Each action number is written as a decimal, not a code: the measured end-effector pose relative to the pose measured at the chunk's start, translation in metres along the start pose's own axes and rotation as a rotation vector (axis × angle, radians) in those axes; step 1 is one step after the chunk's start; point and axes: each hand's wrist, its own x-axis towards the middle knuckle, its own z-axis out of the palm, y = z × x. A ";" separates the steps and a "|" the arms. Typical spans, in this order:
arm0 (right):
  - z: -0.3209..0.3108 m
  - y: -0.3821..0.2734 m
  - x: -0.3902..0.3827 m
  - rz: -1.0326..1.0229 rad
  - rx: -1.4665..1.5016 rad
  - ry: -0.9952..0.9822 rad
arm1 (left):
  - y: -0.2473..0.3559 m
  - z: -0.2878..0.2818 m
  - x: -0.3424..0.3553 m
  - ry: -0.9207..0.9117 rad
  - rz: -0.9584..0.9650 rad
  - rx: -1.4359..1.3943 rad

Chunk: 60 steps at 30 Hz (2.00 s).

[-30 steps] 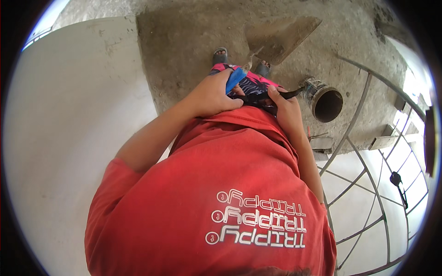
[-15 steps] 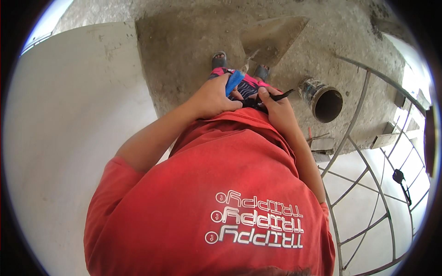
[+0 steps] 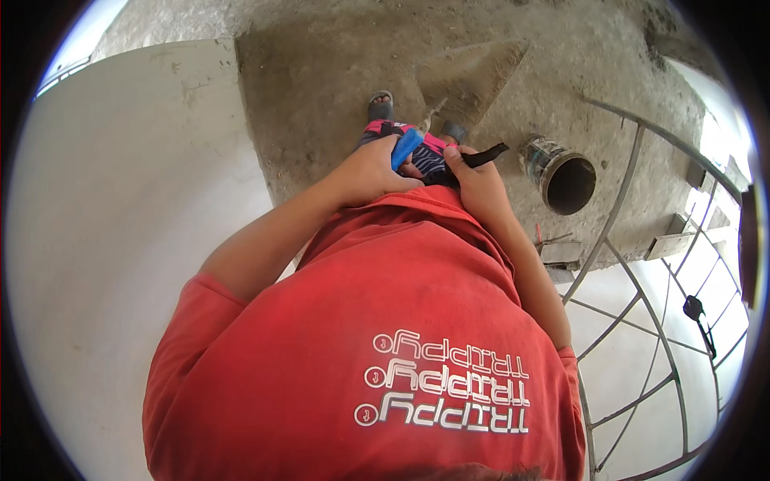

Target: The person uses a trowel to apply and smooth plaster onto a concrete wall near the floor and around a pillar, then walks to a bucket.

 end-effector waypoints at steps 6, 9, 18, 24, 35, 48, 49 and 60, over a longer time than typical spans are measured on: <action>-0.017 -0.014 -0.011 0.129 0.354 0.041 | 0.002 -0.003 0.000 -0.025 -0.035 -0.119; -0.030 -0.017 -0.020 0.162 0.698 0.089 | 0.001 -0.008 0.001 -0.015 -0.096 -0.166; -0.034 -0.012 -0.015 0.267 0.738 0.016 | -0.005 -0.016 0.016 0.119 -0.197 -0.206; -0.024 -0.004 -0.008 0.040 0.282 -0.157 | 0.005 -0.007 0.028 0.052 -0.068 -0.205; -0.006 -0.017 -0.011 -0.106 -0.118 -0.064 | -0.005 -0.004 0.035 0.083 -0.174 -0.272; -0.020 -0.025 -0.011 -0.048 0.058 -0.059 | 0.002 -0.005 0.026 -0.026 0.030 -0.219; -0.021 -0.020 -0.011 -0.071 0.030 -0.042 | 0.003 -0.004 0.027 -0.038 0.029 -0.250; -0.023 -0.024 -0.019 0.000 -0.068 0.002 | 0.000 0.001 0.027 -0.043 0.061 -0.324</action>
